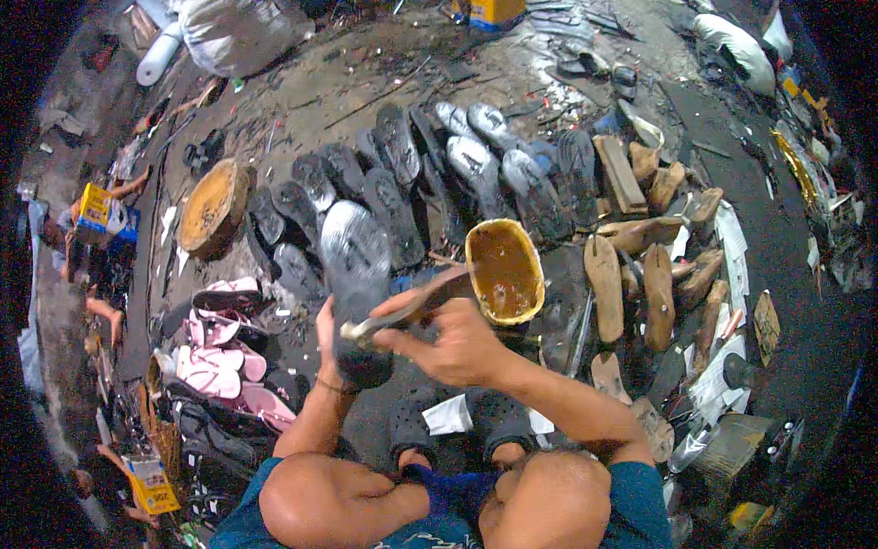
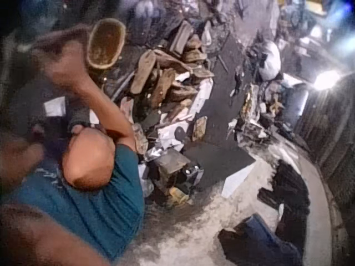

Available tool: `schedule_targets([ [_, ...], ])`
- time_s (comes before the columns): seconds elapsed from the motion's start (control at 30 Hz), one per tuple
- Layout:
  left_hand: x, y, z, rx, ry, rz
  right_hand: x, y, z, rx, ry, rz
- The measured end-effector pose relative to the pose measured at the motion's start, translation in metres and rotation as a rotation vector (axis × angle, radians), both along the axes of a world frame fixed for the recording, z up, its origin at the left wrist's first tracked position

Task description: The person sits on the floor and applies a brown liquid from a yellow container to the soles of black slippers using a brush. They repeatedly dip the brush into the container and coat each slipper before placing it back on the floor.

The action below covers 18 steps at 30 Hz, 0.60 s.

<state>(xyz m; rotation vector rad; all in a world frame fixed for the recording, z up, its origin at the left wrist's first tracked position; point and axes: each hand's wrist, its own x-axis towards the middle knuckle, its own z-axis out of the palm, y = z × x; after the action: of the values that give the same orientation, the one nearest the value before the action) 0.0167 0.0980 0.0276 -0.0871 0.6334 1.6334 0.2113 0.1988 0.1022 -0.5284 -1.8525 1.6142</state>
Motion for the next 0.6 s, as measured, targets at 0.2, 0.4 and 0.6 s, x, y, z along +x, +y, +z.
schedule_targets([
  [0.2, 0.007, 0.005, 0.024, 0.023, -0.091, -0.004, -0.018, -0.005, -0.001, 0.506, 0.085, -0.002],
  [0.4, -0.026, -0.013, -0.011, 0.162, -0.032, -0.005, -0.003, -0.018, -0.002, 0.486, 0.008, 0.010],
  [0.6, -0.015, -0.002, -0.002, 0.202, 0.059, -0.021, -0.015, -0.047, -0.002, 0.460, 0.104, 0.384],
])
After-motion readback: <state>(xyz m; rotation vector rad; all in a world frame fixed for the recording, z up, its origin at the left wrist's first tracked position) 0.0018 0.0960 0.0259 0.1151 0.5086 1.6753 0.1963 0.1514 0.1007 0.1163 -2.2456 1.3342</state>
